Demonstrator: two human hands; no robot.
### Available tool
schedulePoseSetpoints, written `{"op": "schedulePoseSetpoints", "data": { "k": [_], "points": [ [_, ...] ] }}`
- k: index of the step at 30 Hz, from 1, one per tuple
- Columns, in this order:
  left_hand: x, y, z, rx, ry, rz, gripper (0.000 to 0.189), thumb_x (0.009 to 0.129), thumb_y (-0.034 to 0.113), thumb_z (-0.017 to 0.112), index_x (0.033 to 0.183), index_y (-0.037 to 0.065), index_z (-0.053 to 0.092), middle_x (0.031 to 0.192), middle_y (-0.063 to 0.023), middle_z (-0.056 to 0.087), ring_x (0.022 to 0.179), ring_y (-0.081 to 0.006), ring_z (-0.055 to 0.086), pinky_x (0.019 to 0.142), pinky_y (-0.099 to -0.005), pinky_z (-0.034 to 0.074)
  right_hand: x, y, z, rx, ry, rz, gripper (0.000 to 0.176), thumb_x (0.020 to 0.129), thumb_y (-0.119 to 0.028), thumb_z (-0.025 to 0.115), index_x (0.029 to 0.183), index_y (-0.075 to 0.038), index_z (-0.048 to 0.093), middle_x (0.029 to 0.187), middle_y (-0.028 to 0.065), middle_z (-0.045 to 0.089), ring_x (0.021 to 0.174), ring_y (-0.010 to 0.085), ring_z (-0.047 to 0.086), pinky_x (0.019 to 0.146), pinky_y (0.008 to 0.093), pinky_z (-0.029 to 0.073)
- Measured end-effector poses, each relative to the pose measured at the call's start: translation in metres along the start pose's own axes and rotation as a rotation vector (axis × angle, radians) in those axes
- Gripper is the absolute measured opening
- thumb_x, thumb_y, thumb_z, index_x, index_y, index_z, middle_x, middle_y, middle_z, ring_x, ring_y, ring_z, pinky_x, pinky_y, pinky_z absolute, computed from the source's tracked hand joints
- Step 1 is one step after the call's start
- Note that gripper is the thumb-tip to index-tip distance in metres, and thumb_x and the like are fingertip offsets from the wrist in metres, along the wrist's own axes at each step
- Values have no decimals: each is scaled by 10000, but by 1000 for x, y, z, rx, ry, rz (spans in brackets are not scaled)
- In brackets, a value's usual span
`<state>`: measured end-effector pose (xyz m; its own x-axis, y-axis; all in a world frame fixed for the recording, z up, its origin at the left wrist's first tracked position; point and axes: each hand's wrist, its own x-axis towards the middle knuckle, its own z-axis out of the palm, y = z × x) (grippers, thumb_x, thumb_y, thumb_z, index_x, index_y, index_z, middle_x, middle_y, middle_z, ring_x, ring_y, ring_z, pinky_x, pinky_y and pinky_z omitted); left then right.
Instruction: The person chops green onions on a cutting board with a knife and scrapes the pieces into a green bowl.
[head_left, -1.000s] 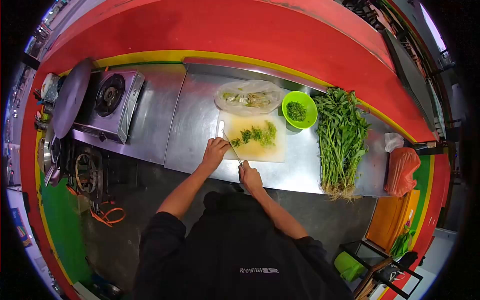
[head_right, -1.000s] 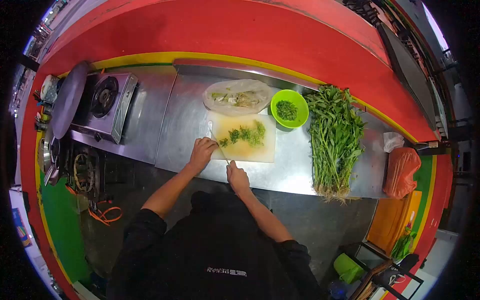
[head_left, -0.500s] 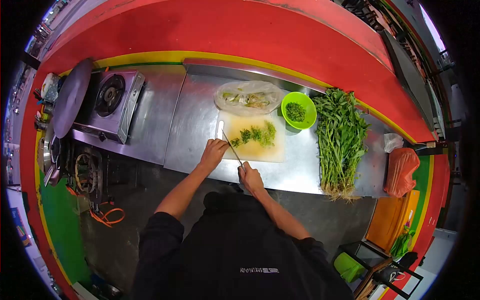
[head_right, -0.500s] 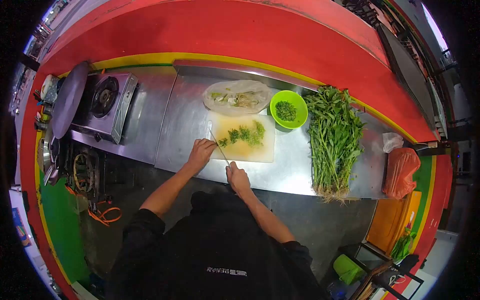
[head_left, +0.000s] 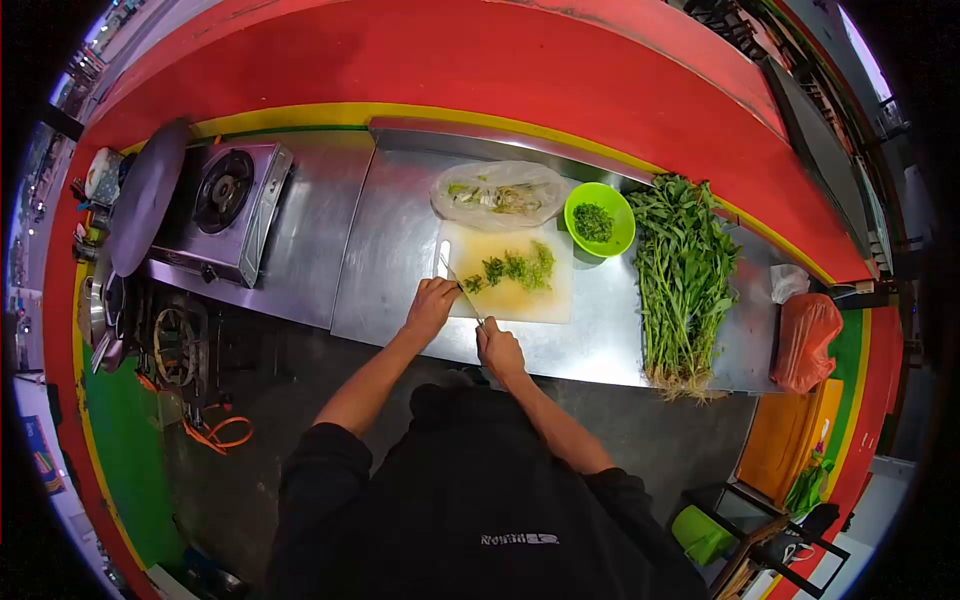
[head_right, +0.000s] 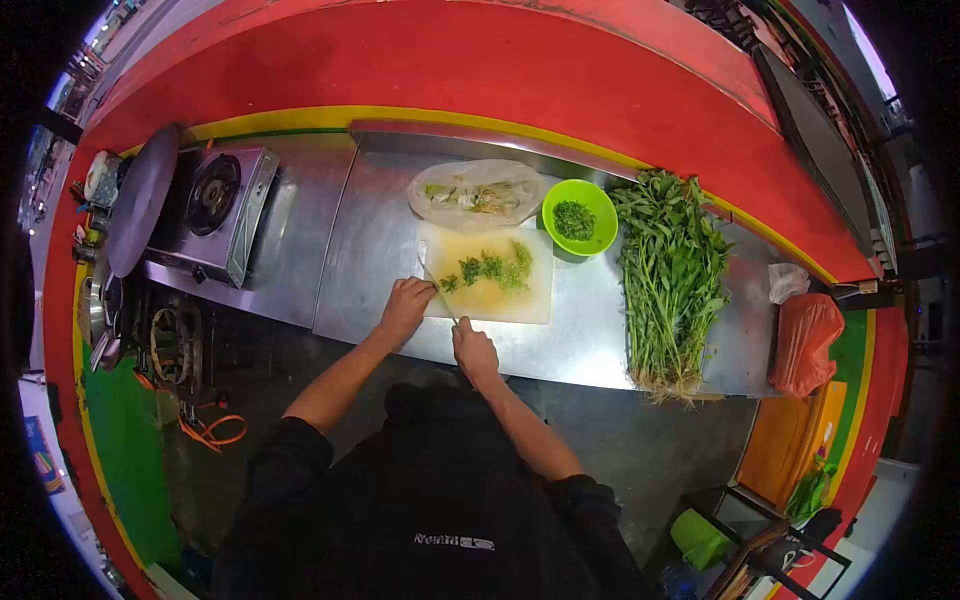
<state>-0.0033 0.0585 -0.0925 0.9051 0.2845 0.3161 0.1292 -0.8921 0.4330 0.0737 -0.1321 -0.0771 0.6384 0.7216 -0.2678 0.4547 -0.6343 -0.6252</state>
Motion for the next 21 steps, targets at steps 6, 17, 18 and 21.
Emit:
{"op": "schedulePoseSetpoints", "data": {
  "k": [6,17,18,21],
  "points": [
    [0,-2,-4,-42,7,-6,196,863,51,617,1024,41,729,1075,-62,729,996,-231,640,896,-386,436,-6,1,-9,90,5,46,260,1018,-303,539,999,-44,529,744,336,645,727,564,626,657,646,481],
    [-1,-4,-1,-39,28,20,203,840,43,613,1004,40,734,1062,-66,726,986,-238,644,891,-391,447,-16,5,-6,44,-35,24,258,1026,-329,529,1053,-76,489,723,329,640,728,562,628,650,650,486],
    [-1,-5,0,-39,29,21,203,840,43,613,1004,40,734,1062,-66,726,986,-238,644,891,-391,447,-15,5,-5,27,-28,17,254,1027,-324,523,1059,-75,487,717,326,639,715,557,630,639,651,486],
    [-1,-5,-2,-35,-3,3,207,851,43,603,1011,39,734,1052,-68,725,997,-243,641,894,-397,451,-11,2,1,-9,-8,11,248,1026,-311,519,1076,-69,490,701,320,637,684,547,631,616,644,489]
  ]
}}
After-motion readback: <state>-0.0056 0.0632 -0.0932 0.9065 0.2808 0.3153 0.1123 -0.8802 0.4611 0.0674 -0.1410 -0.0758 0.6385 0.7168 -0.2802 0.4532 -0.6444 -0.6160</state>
